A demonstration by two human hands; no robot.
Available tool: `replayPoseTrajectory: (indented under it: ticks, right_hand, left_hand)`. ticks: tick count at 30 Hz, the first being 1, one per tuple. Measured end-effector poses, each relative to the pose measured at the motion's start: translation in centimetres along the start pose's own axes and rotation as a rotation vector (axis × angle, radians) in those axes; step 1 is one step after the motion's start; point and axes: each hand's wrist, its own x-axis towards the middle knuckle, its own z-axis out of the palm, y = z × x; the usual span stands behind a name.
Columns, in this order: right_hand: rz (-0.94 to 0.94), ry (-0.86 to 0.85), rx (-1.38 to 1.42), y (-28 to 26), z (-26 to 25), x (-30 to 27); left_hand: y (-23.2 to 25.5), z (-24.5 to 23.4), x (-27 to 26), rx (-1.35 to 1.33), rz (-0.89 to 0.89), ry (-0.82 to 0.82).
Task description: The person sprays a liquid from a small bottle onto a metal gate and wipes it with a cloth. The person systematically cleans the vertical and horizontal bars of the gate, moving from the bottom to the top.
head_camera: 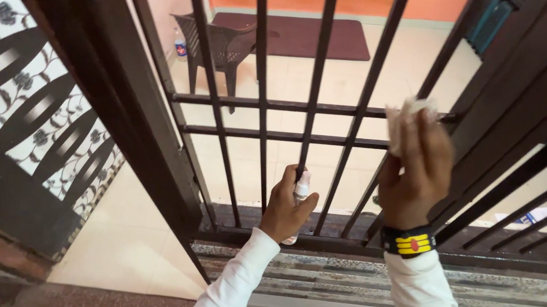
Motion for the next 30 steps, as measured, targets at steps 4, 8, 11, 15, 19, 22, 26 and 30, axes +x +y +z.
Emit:
replayPoseTrajectory:
  ticks: [4,8,11,15,19,22,26,30]
  right_hand:
    - [0.066,-0.110,0.044,-1.1,-0.7,-5.5]
    - [0.166,-0.239,0.079,-2.3,-1.7,-9.9]
    - [0.158,-0.211,0.054,-1.2,-1.2,-7.8]
    - [0.072,-0.060,-0.002,-0.6,0.0,-1.0]
    - [0.087,-0.048,-0.003,-1.0,0.1,2.0]
    - [0.104,-0.064,-0.040,-1.2,0.5,-0.9]
    - [0.242,-0.183,-0.036,-2.8,-0.2,-8.9]
    - [0.415,-0.224,0.035,-5.8,-1.0,-11.9]
  left_hand:
    - [0.4,0.1,0.1,-0.055,-0.012,-0.020]
    - [0.1,0.3,-0.1,-0.084,-0.050,-0.011]
    - [0.1,0.3,0.0,-0.095,-0.062,-0.024]
    - [-0.4,0.3,0.0,-0.051,-0.030,-0.014]
    - [-1.2,0.4,0.1,0.046,0.072,0.021]
    - [-1.0,0.5,-0.1,0.108,0.230,0.091]
    - [-0.1,0.2,0.2,-0.095,-0.088,-0.025]
    - [-0.1,0.4,-0.5,-0.094,-0.046,-0.003]
